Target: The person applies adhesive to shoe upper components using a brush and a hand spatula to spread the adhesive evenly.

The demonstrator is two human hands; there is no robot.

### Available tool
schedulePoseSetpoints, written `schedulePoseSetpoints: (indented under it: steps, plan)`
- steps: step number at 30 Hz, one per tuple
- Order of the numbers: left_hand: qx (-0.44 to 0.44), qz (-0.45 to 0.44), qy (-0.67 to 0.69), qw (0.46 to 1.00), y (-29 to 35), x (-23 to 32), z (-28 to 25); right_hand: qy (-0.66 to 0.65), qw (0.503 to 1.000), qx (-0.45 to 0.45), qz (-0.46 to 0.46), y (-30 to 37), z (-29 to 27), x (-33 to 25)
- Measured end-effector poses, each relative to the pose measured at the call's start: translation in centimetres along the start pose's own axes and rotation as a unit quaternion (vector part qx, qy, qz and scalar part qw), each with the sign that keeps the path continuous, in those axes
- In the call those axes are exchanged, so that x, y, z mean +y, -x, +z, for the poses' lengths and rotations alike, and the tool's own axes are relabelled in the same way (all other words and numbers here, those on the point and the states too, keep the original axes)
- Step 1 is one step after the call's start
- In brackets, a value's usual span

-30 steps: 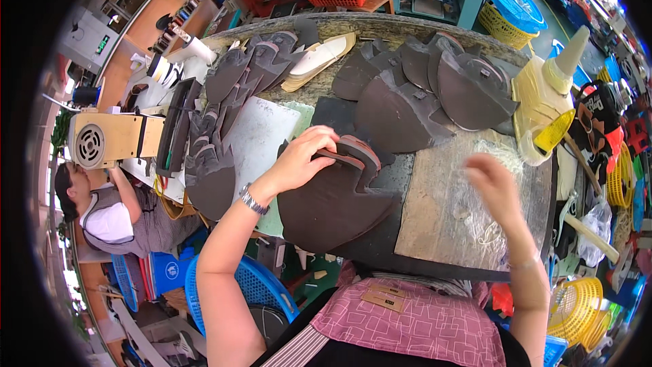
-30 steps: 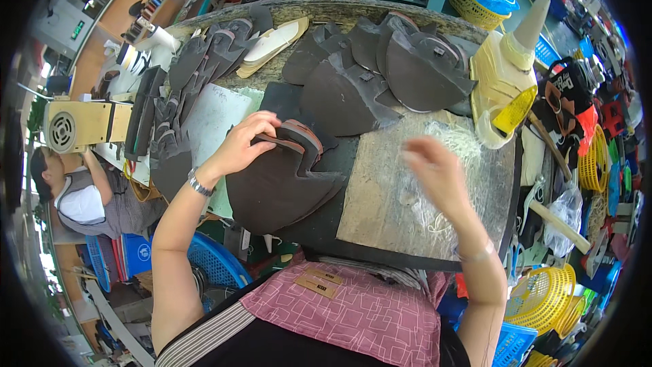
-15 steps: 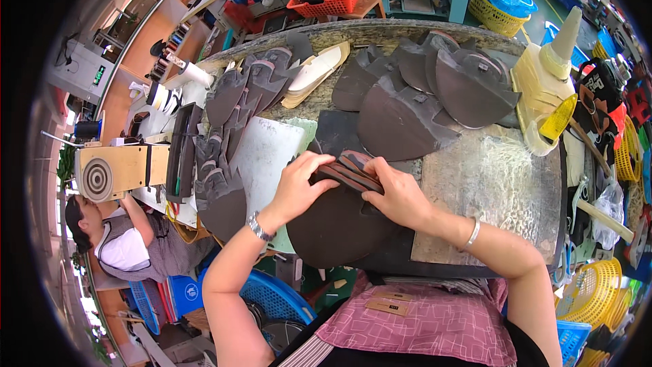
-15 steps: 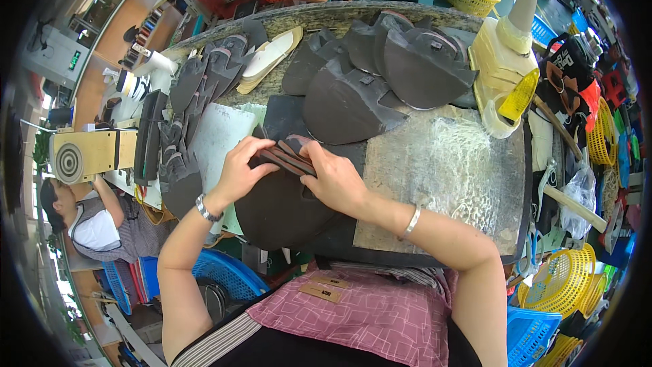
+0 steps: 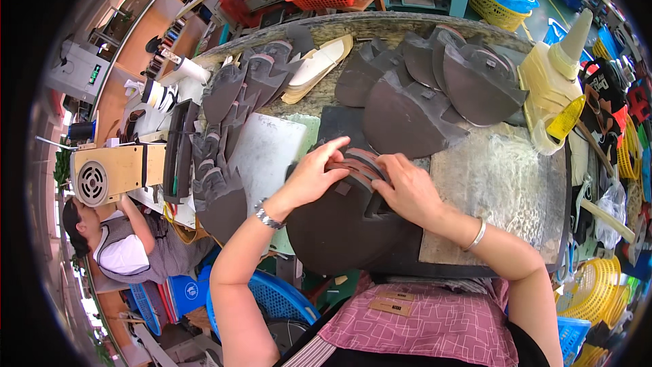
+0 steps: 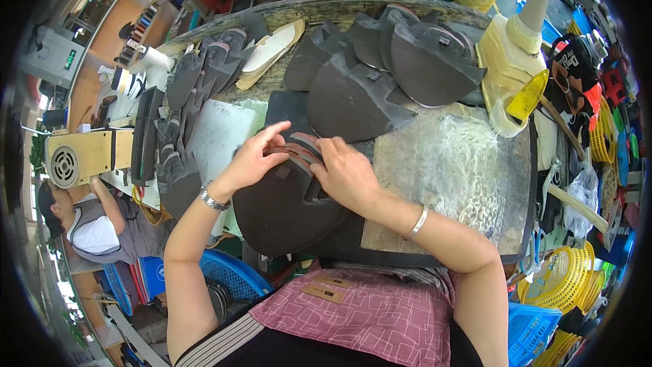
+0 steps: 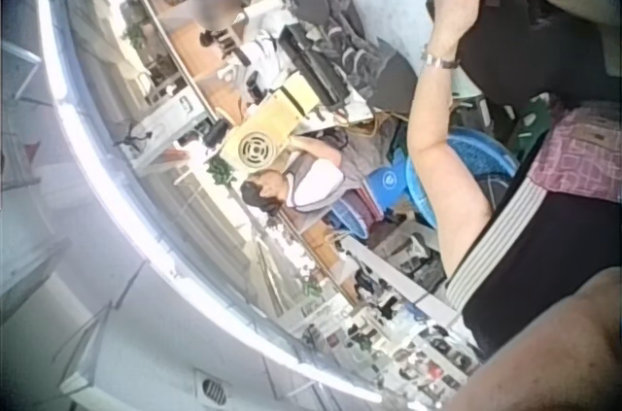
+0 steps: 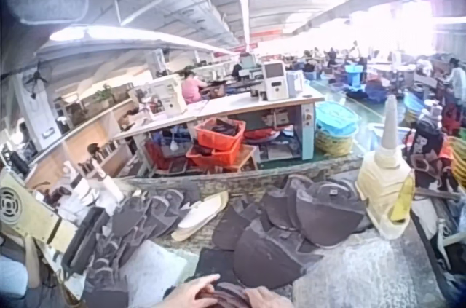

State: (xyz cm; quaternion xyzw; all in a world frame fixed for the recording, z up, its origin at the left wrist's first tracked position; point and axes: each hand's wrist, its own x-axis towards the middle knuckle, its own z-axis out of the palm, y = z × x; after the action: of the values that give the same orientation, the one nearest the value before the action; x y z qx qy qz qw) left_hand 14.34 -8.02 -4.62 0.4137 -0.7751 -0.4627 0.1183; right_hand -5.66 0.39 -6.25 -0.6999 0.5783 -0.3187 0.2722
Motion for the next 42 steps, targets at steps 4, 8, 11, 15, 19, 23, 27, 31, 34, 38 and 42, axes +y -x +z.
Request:
schedulePoseSetpoints:
  steps: [4,8,11,15,19,23,27,31,34,38,42]
  plan:
    - [0.036,0.105,-0.051,0.992,-0.6,-0.7,1.2,0.071,0.995,-0.049,0.049,-0.8,-0.4,0.4]
    - [-0.062,0.081,-0.045,0.994,-2.2,-0.8,-0.4,0.038,0.988,-0.124,0.089,-2.7,-0.1,1.3]
    - [-0.159,0.023,-0.117,0.98,-3.4,0.3,-1.3,0.05,0.993,-0.096,0.056,-2.3,0.0,0.7]
    - [-0.105,0.015,-0.071,0.992,-1.8,2.1,-0.1,-0.007,0.995,0.014,-0.097,1.2,-1.9,1.2]
    - [-0.016,0.025,0.016,0.999,3.3,3.0,-0.5,-0.038,0.993,0.045,-0.1,7.7,-8.7,1.4]
    - [-0.114,-0.027,0.279,0.953,3.1,10.6,-1.2,-0.008,0.959,0.268,0.091,11.4,-16.2,7.5]
    - [-0.357,0.106,0.22,0.901,-7.1,16.8,5.3,-0.069,0.858,0.486,0.153,9.3,-24.3,11.5]
    - [-0.418,0.219,0.029,0.881,-13.0,16.7,14.5,0.093,0.907,0.359,0.199,5.8,-27.3,16.8]
    - [-0.044,0.488,-0.29,0.822,-11.5,15.1,16.3,0.175,0.93,0.258,0.194,6.8,-28.0,14.5]
    - [-0.101,0.447,-0.262,0.849,-5.7,12.8,17.4,-0.096,0.921,0.347,0.148,9.3,-28.5,12.0]
    - [-0.07,0.404,-0.22,0.885,-3.4,11.8,18.1,-0.311,0.851,0.334,0.258,11.9,-29.0,20.3]
